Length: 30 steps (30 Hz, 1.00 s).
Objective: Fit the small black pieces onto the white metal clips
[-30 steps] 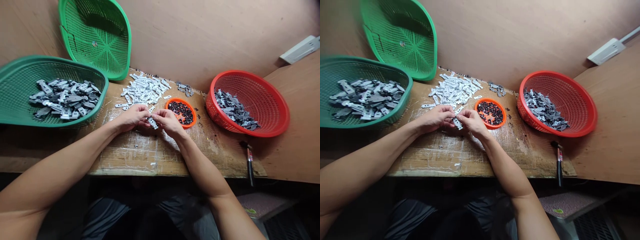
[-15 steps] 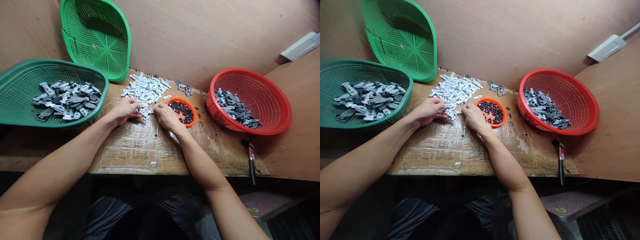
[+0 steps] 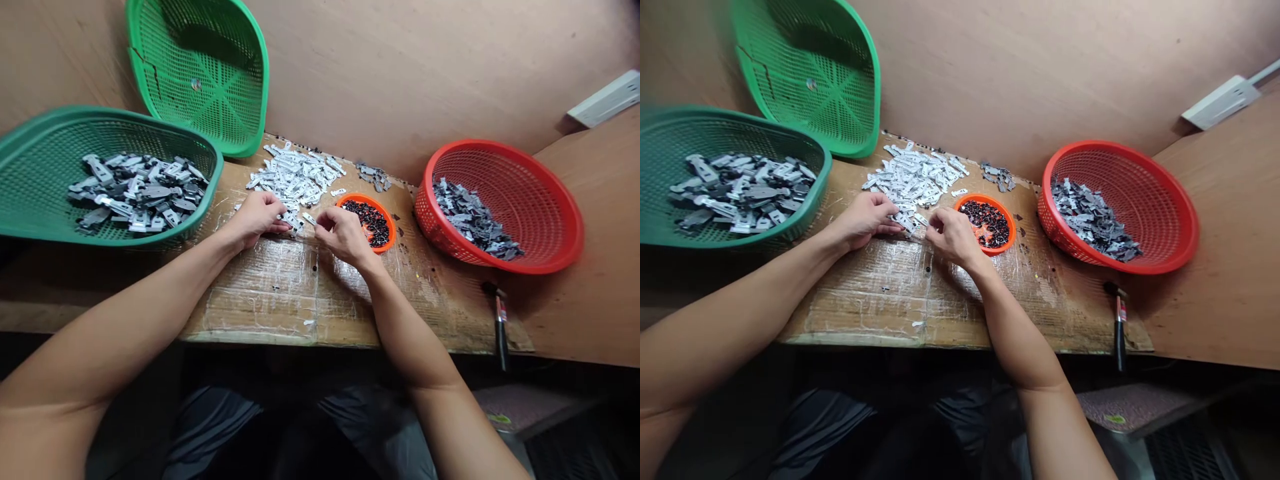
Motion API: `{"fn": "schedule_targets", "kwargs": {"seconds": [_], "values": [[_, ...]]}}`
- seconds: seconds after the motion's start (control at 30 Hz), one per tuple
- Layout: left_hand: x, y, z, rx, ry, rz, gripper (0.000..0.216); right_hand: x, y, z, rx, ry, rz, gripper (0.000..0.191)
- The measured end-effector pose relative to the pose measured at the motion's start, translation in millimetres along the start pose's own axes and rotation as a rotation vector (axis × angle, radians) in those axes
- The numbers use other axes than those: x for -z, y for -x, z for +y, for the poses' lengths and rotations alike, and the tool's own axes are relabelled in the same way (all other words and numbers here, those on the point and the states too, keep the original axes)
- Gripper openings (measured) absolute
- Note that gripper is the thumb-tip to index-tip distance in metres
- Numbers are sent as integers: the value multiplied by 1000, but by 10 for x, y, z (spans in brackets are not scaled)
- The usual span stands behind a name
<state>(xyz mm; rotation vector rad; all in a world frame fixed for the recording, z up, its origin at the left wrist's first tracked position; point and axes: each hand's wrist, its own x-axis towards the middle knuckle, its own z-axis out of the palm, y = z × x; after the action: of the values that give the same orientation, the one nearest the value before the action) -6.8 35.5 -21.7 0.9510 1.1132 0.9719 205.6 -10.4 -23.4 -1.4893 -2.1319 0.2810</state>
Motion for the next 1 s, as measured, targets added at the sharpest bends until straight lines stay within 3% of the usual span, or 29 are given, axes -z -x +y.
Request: {"fn": "schedule_targets", "kwargs": {"seconds": [0.23,1.0], "values": [[-66,43,-52,-27,-24,-29,31,-50,54,-286,84,77,106,12],[-151,148,-11,-22,-19,-96,30,-224,77,-153,135,128,90,10]]}}
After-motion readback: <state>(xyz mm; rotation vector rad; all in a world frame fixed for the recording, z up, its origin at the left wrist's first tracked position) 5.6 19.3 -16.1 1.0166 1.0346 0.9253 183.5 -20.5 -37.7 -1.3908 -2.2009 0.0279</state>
